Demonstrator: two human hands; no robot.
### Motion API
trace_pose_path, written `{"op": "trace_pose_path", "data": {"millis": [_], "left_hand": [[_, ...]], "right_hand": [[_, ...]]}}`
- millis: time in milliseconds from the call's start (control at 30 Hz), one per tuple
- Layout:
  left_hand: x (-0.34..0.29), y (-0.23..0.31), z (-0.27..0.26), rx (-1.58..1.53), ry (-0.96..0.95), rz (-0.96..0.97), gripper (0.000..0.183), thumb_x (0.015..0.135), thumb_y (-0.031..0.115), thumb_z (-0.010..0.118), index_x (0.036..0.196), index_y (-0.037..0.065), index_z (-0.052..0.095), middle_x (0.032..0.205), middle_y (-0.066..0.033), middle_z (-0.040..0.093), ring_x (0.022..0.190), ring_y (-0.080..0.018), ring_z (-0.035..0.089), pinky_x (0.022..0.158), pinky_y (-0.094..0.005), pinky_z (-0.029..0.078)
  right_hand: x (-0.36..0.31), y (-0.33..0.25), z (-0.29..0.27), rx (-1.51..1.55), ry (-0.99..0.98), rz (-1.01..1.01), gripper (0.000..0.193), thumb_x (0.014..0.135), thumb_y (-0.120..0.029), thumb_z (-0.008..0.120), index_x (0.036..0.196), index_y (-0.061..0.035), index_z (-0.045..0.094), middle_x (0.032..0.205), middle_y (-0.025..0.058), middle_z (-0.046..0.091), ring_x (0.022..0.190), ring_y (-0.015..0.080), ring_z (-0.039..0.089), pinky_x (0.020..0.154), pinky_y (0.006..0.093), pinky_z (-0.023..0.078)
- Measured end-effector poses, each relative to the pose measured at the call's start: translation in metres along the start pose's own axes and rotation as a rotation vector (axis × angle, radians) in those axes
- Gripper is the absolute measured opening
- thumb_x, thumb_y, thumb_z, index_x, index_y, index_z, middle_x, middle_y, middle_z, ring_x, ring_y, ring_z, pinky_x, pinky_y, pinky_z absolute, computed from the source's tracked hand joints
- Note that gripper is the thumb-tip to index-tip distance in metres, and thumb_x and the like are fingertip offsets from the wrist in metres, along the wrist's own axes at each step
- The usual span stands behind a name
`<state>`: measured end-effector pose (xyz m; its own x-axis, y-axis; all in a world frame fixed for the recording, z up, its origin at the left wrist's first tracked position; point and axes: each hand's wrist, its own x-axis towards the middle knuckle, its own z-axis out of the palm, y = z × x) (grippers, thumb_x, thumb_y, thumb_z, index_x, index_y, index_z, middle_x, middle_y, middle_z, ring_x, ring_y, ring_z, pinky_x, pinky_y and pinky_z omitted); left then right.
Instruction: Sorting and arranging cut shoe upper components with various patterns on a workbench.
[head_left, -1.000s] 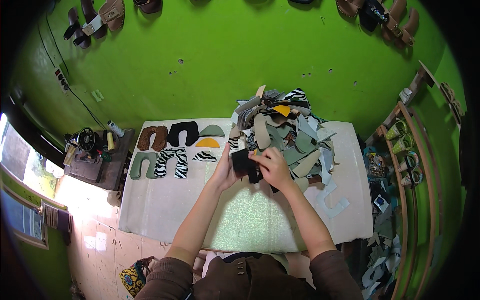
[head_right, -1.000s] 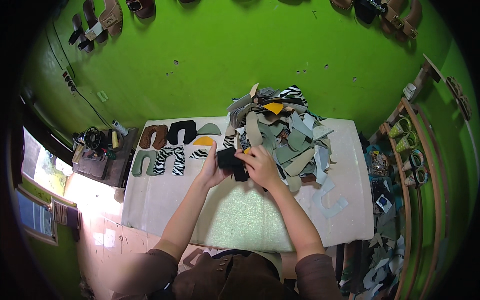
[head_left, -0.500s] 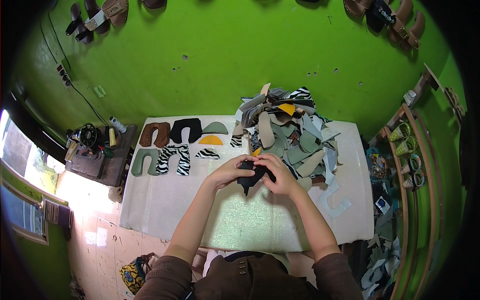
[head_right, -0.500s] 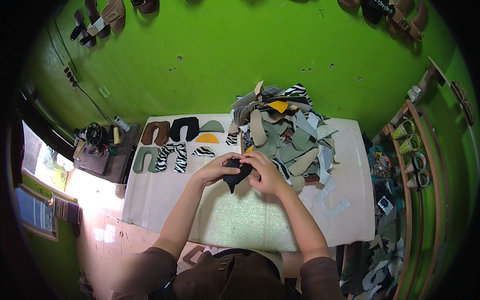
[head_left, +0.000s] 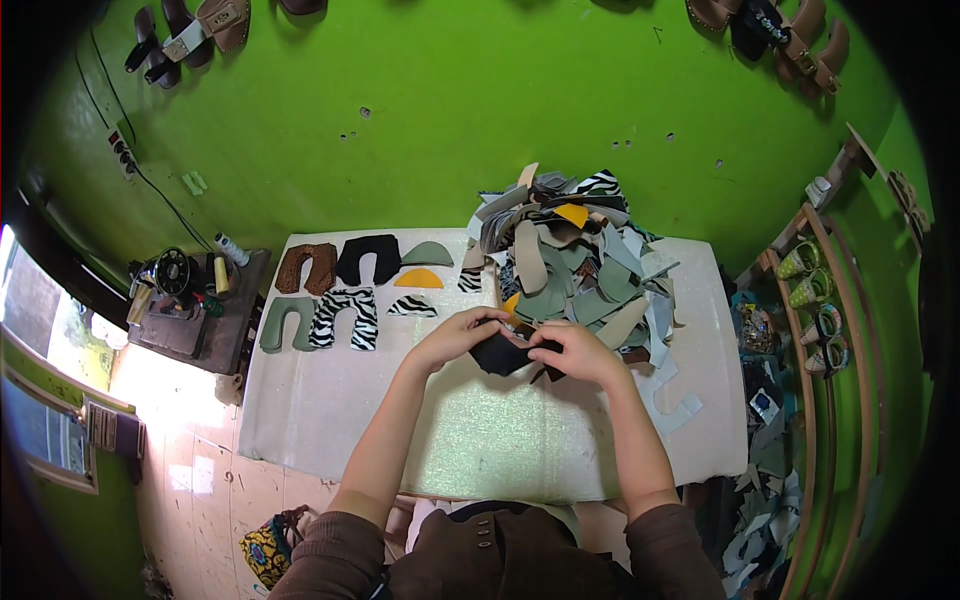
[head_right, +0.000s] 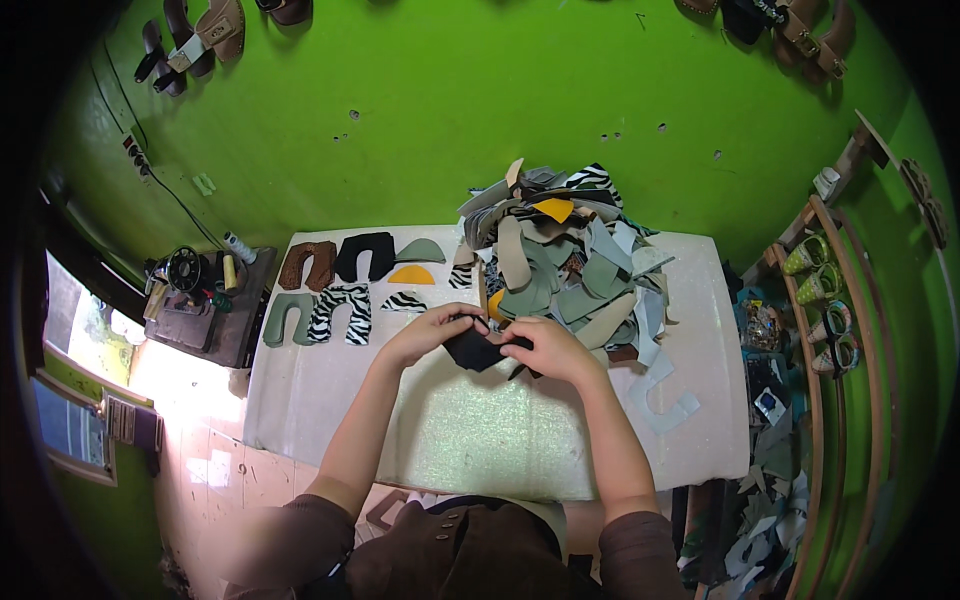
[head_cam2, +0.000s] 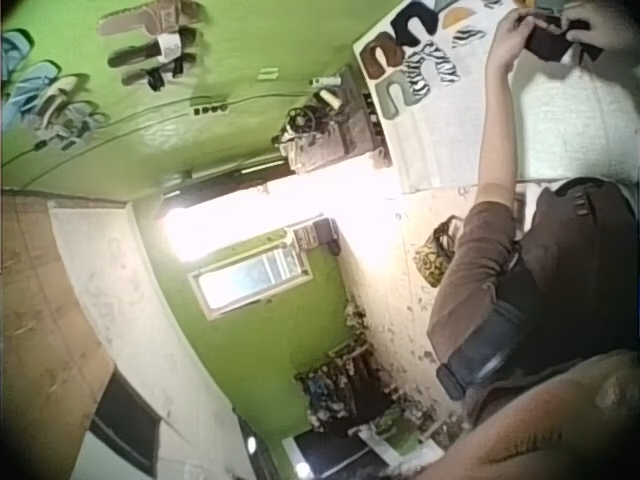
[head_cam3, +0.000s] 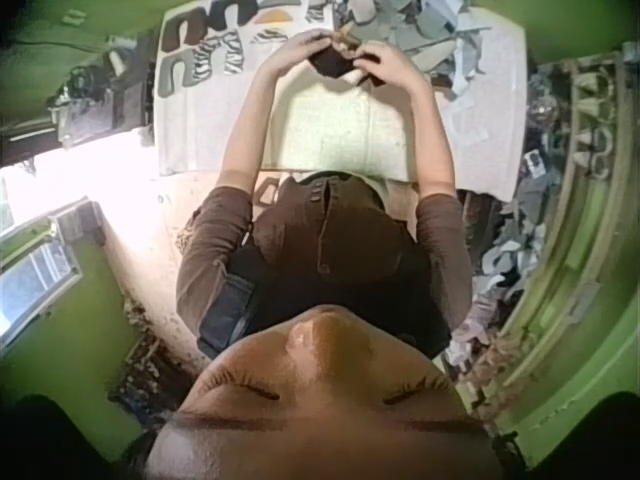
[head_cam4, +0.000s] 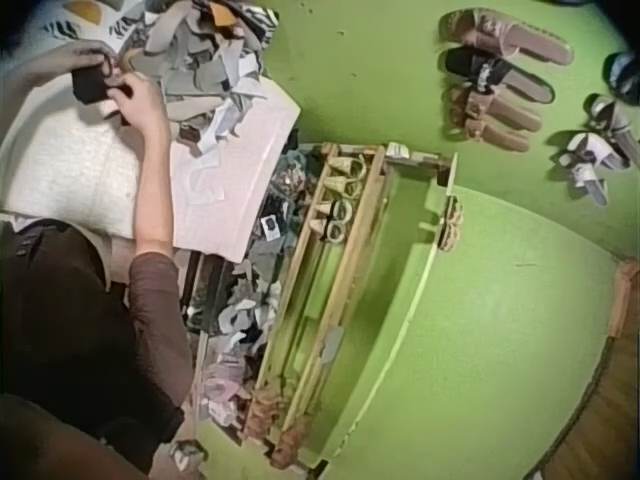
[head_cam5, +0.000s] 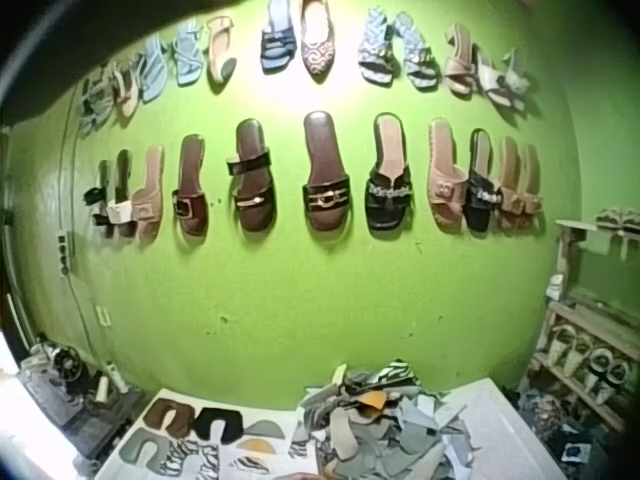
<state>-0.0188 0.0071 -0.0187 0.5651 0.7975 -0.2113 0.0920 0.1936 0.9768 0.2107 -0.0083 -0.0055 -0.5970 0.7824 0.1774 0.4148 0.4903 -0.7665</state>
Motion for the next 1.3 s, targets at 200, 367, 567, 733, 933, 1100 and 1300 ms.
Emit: {"op": "trace_pose_path", "data": {"millis": [200,367,567,733,933,1100,1300], "left_hand": [[-0.004,0.005,-0.009,-0.051,0.104,-0.018,0.036,0.094,0.025,0.039,0.117,-0.002,0.047,0.101,-0.0079,0.061,0.097,-0.0138,0.056,0.088,-0.0243,0.041],[-0.003,0.015,0.003,-0.01,0.007,-0.069,0.044,0.095,0.031,0.034,0.123,-0.001,0.043,0.109,-0.0108,0.057,0.103,-0.0158,0.053,0.094,-0.0275,0.036],[-0.007,0.016,0.021,0.074,-0.138,0.032,0.081,0.083,0.019,0.06,0.14,0.007,0.005,0.114,-0.0139,0.05,0.106,-0.0173,0.05,0.095,-0.031,0.035],[-0.004,0.015,0.021,0.0,-0.231,0.001,0.091,0.076,-0.004,0.057,0.141,0.013,-0.005,0.108,-0.012,0.052,0.096,-0.0148,0.054,0.087,-0.0256,0.041],[-0.009,0.024,0.008,0.178,-0.279,0.023,0.09,0.077,-0.003,0.054,0.139,0.008,-0.01,0.109,-0.0153,0.051,0.091,-0.0169,0.056,0.085,-0.0262,0.041],[-0.014,0.017,0.003,0.153,-0.034,-0.109,0.086,0.08,-0.001,0.056,0.14,0.01,-0.004,0.088,-0.0114,0.061,0.074,-0.0116,0.059,0.065,-0.0236,0.048],[-0.026,0.006,-0.001,-0.208,0.159,0.012,0.077,0.079,0.001,0.059,0.139,0.009,0.01,0.088,-0.0124,0.061,0.072,-0.0152,0.061,0.062,-0.0265,0.052]], "right_hand": [[-0.007,-0.038,-0.027,0.076,-0.314,-0.06,0.016,0.076,-0.017,0.064,0.086,-0.0049,0.06,0.078,0.0057,0.061,0.074,0.0195,0.057,0.069,0.0285,0.044],[0.004,-0.035,-0.011,0.006,-0.305,-0.038,0.016,0.078,-0.016,0.06,0.091,-0.0062,0.062,0.082,0.0079,0.063,0.076,0.023,0.06,0.069,0.031,0.046],[0.018,-0.022,0.009,-0.119,-0.055,-0.035,0.015,0.075,-0.018,0.061,0.085,-0.007,0.061,0.086,0.0088,0.059,0.086,0.0258,0.055,0.076,0.0355,0.042],[0.021,-0.015,0.012,-0.062,0.012,-0.038,0.021,0.072,-0.01,0.066,0.089,-0.0068,0.055,0.091,0.0069,0.054,0.086,0.0211,0.053,0.077,0.0318,0.041],[0.018,-0.004,0.013,0.581,-0.254,0.272,0.021,0.08,-0.017,0.064,0.093,-0.0031,0.056,0.08,0.0002,0.056,0.075,0.007,0.051,0.066,0.0221,0.041],[0.01,0.005,0.009,0.302,-0.207,0.343,0.019,0.076,-0.018,0.068,0.084,-0.0023,0.06,0.072,-0.0005,0.058,0.066,0.0062,0.05,0.059,0.0203,0.039],[0.001,0.006,0.017,0.825,-0.066,0.3,0.022,0.076,-0.011,0.067,0.093,-0.0023,0.057,0.08,0.004,0.062,0.074,0.0097,0.058,0.066,0.0224,0.046]]}}
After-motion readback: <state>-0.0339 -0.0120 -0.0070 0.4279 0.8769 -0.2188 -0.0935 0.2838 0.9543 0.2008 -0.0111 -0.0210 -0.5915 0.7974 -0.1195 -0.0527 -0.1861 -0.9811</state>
